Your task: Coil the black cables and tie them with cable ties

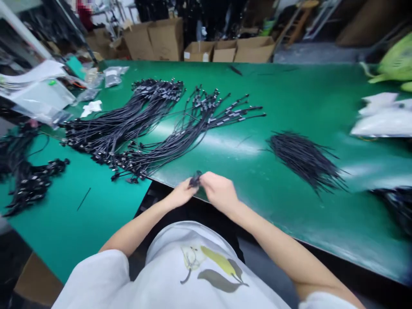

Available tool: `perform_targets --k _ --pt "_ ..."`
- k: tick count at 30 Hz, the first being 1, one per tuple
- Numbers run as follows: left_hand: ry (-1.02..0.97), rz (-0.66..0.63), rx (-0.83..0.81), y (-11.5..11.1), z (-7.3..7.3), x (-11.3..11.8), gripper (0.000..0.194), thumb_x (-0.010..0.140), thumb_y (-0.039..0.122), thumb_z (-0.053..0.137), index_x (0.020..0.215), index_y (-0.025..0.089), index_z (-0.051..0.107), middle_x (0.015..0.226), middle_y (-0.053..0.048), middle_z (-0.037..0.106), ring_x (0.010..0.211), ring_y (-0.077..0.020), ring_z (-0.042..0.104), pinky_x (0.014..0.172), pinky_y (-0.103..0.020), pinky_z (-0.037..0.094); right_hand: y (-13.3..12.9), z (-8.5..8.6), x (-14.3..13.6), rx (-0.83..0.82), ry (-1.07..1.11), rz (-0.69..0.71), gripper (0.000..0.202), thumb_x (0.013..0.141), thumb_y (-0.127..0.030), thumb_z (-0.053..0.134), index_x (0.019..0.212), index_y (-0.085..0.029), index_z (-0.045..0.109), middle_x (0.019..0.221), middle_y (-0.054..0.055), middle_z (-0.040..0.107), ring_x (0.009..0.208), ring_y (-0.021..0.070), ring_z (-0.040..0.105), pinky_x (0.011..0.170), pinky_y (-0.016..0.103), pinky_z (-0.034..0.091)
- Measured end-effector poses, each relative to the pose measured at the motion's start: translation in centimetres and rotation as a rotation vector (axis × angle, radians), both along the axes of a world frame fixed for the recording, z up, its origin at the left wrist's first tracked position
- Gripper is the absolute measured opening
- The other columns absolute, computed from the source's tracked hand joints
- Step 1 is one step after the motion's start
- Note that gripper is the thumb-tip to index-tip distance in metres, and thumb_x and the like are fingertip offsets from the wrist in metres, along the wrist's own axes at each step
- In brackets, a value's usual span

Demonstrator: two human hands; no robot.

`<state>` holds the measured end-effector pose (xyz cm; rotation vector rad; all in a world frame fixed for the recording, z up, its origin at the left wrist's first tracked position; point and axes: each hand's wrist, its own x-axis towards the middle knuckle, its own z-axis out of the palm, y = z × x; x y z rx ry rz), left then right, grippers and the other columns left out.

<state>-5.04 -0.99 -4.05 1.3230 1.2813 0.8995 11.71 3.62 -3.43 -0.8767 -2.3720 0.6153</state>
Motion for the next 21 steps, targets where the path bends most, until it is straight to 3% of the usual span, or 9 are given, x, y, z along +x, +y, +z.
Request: perform_targets --k 2,4,7,9,11,12,15,17,21 --pt "-0.264 0.151 -0.118 0.5 0.3 -0.1 0.039 0.088 0.043 0.048 0.095 0.016 0.073 0.089 -0.008 0.063 0.088 -0.0206 0.056 0.088 -0.035 0.044 -1.1 0.2 -0.4 0.107 -0.073 0.156 0.029 0.095 -0.022 0.037 0.081 -0.017 0.061 0.08 0.006 0.066 0.073 0.015 0.056 0.067 0.026 0.036" --pt "-0.407 0.188 -0.12 0.4 0.9 -0.4 0.05 0.088 0.053 0.044 0.086 0.014 0.074 0.085 -0.009 0.062 0.083 -0.0203 0.055 0.082 -0.034 0.045 -1.5 0.0 -0.4 0.106 -0.132 0.194 0.027 0.095 -0.02 0.038 0.08 -0.016 0.061 0.078 0.005 0.065 0.07 0.0142 0.055 0.065 0.025 0.033" --pt "-0.29 0.132 0.006 -0.8 1.7 -0.5 0.049 0.086 0.054 0.053 0.062 0.014 0.069 0.084 -0.007 0.057 0.083 -0.0182 0.054 0.082 -0.031 0.044 -0.6 -0.5 0.2 0.024 -0.152 0.026 0.026 0.096 -0.02 0.04 0.08 -0.016 0.061 0.079 0.004 0.064 0.069 0.0137 0.053 0.063 0.025 0.03" --pt "-0.175 0.215 0.067 -1.5 1.7 0.0 0.038 0.082 0.046 0.064 0.059 0.015 0.064 0.086 -0.005 0.055 0.086 -0.0165 0.053 0.085 -0.028 0.043 0.1 -0.6 0.6 -0.004 -0.118 -0.08 0.026 0.097 -0.023 0.04 0.081 -0.017 0.06 0.08 0.004 0.063 0.071 0.0136 0.053 0.063 0.025 0.03" --pt "-0.181 0.313 0.032 -1.8 1.2 0.7 0.024 0.077 0.04 0.071 0.078 0.017 0.066 0.095 -0.004 0.058 0.092 -0.0162 0.054 0.088 -0.028 0.044 0.3 -0.5 0.8 -0.019 -0.067 -0.107 0.027 0.097 -0.025 0.039 0.08 -0.017 0.059 0.079 0.004 0.062 0.071 0.0134 0.052 0.064 0.025 0.03" --pt "-0.224 0.303 -0.021 -1.8 0.9 1.0 0.027 0.077 0.039 0.071 0.092 0.018 0.065 0.1 -0.005 0.059 0.096 -0.0169 0.055 0.09 -0.03 0.044 0.2 -0.5 0.7 -0.035 -0.041 -0.101 0.028 0.097 -0.025 0.039 0.078 -0.017 0.058 0.078 0.003 0.061 0.07 0.0131 0.051 0.064 0.025 0.03" --pt "-0.36 0.124 -0.168 -1.8 0.3 2.0 0.041 0.084 0.038 0.064 0.118 0.016 0.058 0.117 -0.01 0.062 0.108 -0.0209 0.058 0.098 -0.036 0.043 -0.6 -0.6 0.3 -0.132 0.06 -0.105 0.028 0.095 -0.025 0.039 0.075 -0.018 0.055 0.076 0.003 0.057 0.069 0.0127 0.047 0.064 0.025 0.03" --pt "-0.353 0.099 -0.144 -1.9 -0.1 2.6 0.039 0.09 0.038 0.055 0.121 0.015 0.058 0.124 -0.012 0.061 0.115 -0.0227 0.057 0.104 -0.038 0.04 -1.0 -0.9 0.1 -0.329 0.184 -0.113 0.027 0.093 -0.029 0.041 0.072 -0.018 0.053 0.073 0.002 0.053 0.066 0.012 0.044 0.061 0.024 0.03" --pt "-0.153 0.217 0.037 -2.4 -0.5 3.7 0.04 0.094 0.039 0.048 0.125 0.017 0.058 0.133 -0.011 0.058 0.126 -0.0236 0.05 0.111 -0.037 0.033 -0.6 -1.6 0.6 -1.009 0.4 0.067 0.039 0.09 -0.05 0.041 0.065 -0.02 0.042 0.052 -0.007 0.027 0.044 0.0084 0.023 0.045 0.023 0.023"
